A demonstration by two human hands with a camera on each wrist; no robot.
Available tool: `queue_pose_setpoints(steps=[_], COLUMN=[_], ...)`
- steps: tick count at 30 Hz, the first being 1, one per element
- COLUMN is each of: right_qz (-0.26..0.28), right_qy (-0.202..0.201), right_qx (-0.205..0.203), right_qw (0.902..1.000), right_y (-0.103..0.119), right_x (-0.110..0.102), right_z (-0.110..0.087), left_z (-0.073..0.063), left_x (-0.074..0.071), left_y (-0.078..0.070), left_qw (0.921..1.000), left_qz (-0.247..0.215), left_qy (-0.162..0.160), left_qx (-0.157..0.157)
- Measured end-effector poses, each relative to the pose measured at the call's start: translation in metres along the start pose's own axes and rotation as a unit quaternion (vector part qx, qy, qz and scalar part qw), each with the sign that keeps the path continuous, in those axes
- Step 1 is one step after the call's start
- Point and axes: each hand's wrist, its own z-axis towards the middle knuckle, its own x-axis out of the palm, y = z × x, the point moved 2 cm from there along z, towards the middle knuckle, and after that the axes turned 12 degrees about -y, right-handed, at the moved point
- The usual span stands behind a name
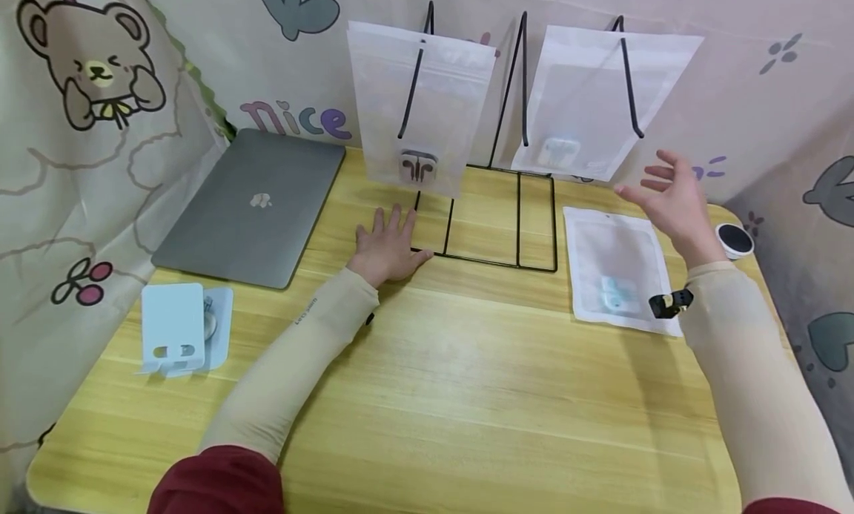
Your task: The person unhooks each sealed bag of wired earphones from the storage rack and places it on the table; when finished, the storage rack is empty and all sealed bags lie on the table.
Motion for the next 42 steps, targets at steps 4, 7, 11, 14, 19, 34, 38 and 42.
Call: queue_pose_setpoints(steps=[4, 7, 11, 14, 19, 34, 38, 42], right_qz=[0.013, 0.032, 0.070, 0.089, 0.142, 0.213, 0.215, 0.207], right_qy=[-0.005, -0.005, -0.016, -0.031, -0.056, -0.087, -0.098, -0.110], right_qx=[-0.002, -0.005, -0.013, -0.019, -0.017, -0.008, -0.010, -0.028], right_qw=[0.9999, 0.9995, 0.9974, 0.9953, 0.9881, 0.9732, 0.9716, 0.9717], right_y=[0.012, 0.020, 0.026, 0.030, 0.035, 0.040, 0.038, 0.037], right_x=[0.003, 0.006, 0.011, 0.013, 0.013, 0.009, 0.008, 0.008], right_z=[0.005, 0.007, 0.008, 0.010, 0.009, 0.004, 0.003, -0.001], left_z=[0.000, 0.000, -0.001, -0.001, 0.000, 0.000, 0.000, 0.000], left_x=[0.000, 0.000, -0.001, -0.001, 0.000, 0.000, 0.000, -0.001], left_y=[0.000, 0.000, 0.000, 0.000, 0.001, 0.001, 0.000, 0.000], left_qw=[1.0000, 1.0000, 1.0000, 1.0000, 1.0000, 1.0000, 1.0000, 1.0000], left_qz=[0.002, 0.002, 0.000, 0.000, -0.001, -0.003, -0.006, -0.006], left_qy=[0.000, -0.001, -0.002, -0.001, -0.003, -0.004, -0.002, 0.001], left_qx=[0.004, 0.005, 0.006, 0.005, 0.004, 0.003, 0.004, 0.004])
